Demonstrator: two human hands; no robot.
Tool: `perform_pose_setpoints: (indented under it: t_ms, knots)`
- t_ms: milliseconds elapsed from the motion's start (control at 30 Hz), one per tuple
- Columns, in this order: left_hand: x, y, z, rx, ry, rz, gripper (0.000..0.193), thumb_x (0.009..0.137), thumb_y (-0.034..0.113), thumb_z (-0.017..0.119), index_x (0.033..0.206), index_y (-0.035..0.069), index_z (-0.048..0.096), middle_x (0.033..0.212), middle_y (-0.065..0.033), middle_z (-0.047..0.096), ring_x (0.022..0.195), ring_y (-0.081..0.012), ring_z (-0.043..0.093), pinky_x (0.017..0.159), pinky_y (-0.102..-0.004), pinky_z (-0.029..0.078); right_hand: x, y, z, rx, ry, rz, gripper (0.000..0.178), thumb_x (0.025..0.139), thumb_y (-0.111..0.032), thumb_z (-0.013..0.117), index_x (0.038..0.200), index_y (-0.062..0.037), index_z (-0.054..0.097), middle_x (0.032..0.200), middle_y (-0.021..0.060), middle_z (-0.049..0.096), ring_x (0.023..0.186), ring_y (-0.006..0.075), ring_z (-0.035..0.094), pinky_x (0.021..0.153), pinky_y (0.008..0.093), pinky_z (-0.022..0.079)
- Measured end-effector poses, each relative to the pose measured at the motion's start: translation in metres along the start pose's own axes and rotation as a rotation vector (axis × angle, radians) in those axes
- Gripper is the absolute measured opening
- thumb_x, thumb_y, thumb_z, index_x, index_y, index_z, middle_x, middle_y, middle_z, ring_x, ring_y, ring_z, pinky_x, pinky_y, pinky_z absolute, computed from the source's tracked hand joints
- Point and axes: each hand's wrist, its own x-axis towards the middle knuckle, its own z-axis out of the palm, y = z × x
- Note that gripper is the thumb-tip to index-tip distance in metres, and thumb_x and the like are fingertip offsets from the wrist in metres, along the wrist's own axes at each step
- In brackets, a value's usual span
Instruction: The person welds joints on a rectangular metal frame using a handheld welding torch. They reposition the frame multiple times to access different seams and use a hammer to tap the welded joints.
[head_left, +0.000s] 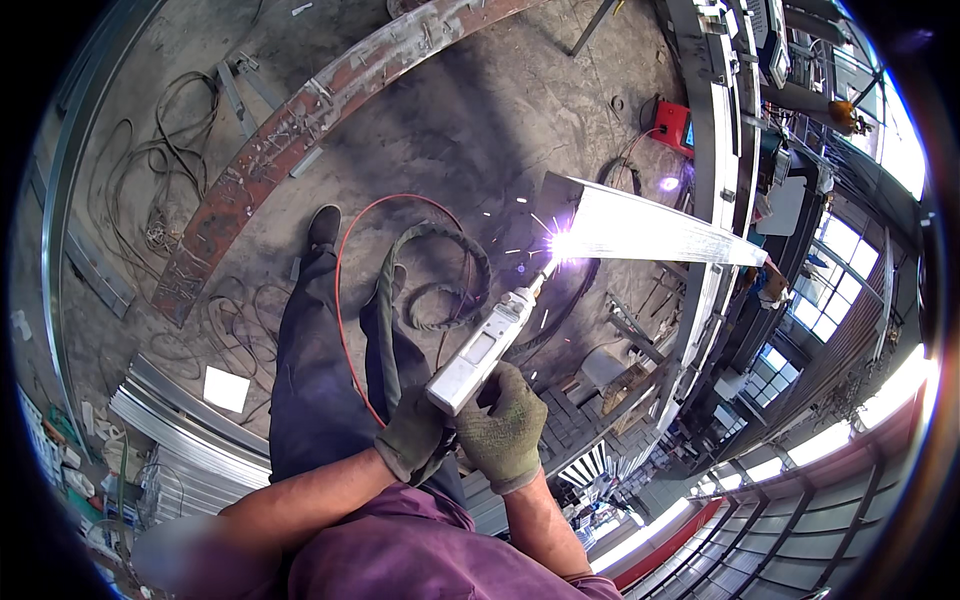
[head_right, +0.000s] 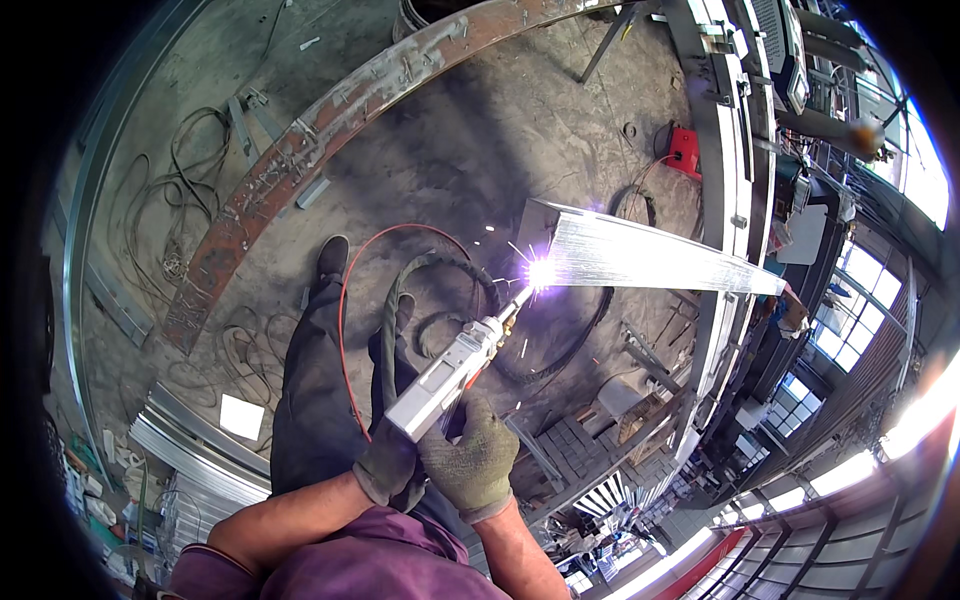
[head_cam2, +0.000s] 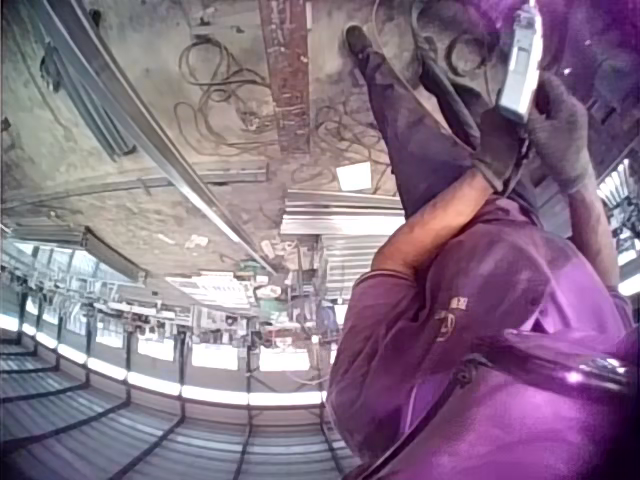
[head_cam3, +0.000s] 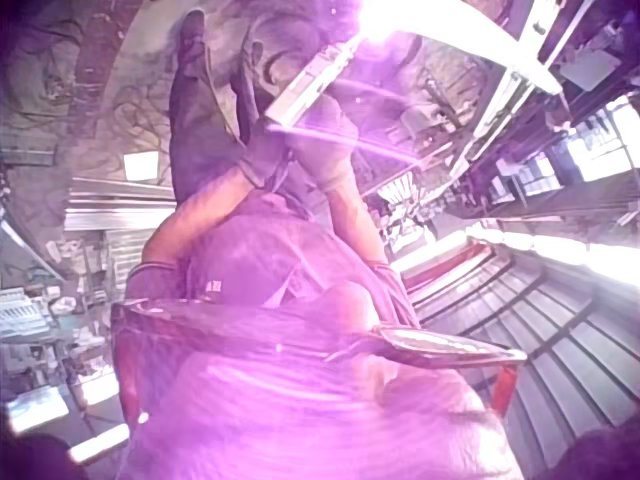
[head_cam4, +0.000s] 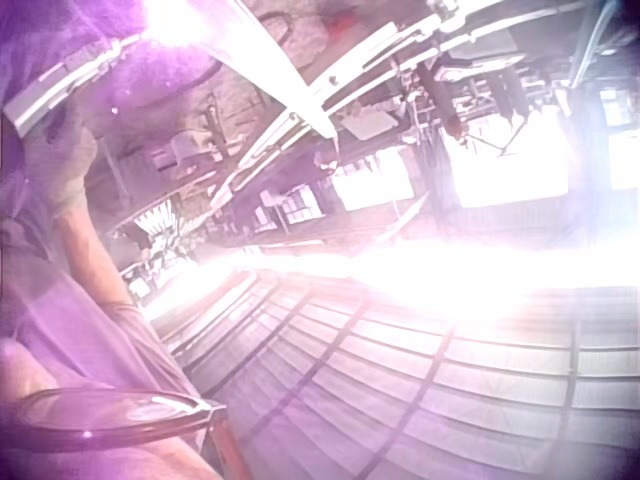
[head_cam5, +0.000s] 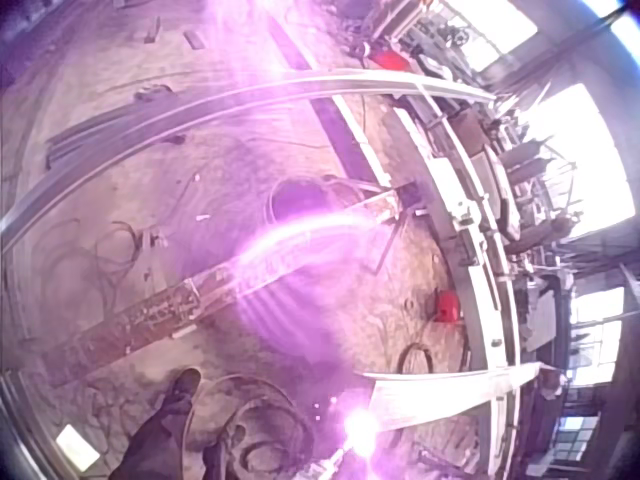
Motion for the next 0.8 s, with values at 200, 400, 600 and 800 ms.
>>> perform_pose_setpoints:
  t_ms: [200,400,600,800]
  knots:
    - [-0.005,-0.015,0.002,-0.012,-0.048,-0.137,0.039,0.102,0.010,0.067,0.140,0.002,0.061,0.124,-0.0154,0.070,0.112,-0.0321,0.071,0.095,-0.0460,0.058,-0.002,0.002,0.002,-0.013,0.029,-0.032,0.037,0.085,-0.026,0.089,0.106,0.0004,0.073,0.077,0.0097,0.074,0.067,0.0200,0.074,0.064,0.0365,0.059]
    - [-0.006,-0.040,0.007,0.027,-0.036,0.035,0.048,0.097,0.012,0.069,0.144,0.005,0.059,0.133,-0.0149,0.064,0.119,-0.0338,0.063,0.100,-0.0480,0.051,-0.003,0.004,0.003,-0.014,0.038,-0.049,0.035,0.086,-0.025,0.087,0.108,-0.0011,0.073,0.076,0.0105,0.075,0.066,0.0232,0.076,0.063,0.0378,0.059]
    - [-0.006,-0.052,0.012,0.000,0.015,0.139,0.052,0.096,0.015,0.071,0.145,0.004,0.058,0.134,-0.0148,0.063,0.122,-0.0328,0.061,0.102,-0.0475,0.050,-0.004,0.008,0.005,-0.025,0.050,-0.086,0.035,0.086,-0.025,0.088,0.107,-0.0028,0.072,0.075,0.0094,0.074,0.065,0.0221,0.075,0.062,0.0367,0.058]
    - [-0.011,-0.036,0.006,0.138,-0.080,-0.089,0.050,0.096,0.015,0.071,0.144,0.005,0.060,0.133,-0.0125,0.066,0.124,-0.0315,0.062,0.106,-0.0457,0.049,-0.005,0.006,0.004,0.002,0.036,-0.067,0.037,0.086,-0.027,0.088,0.110,-0.0028,0.073,0.077,0.0085,0.074,0.065,0.0201,0.074,0.062,0.0356,0.058]
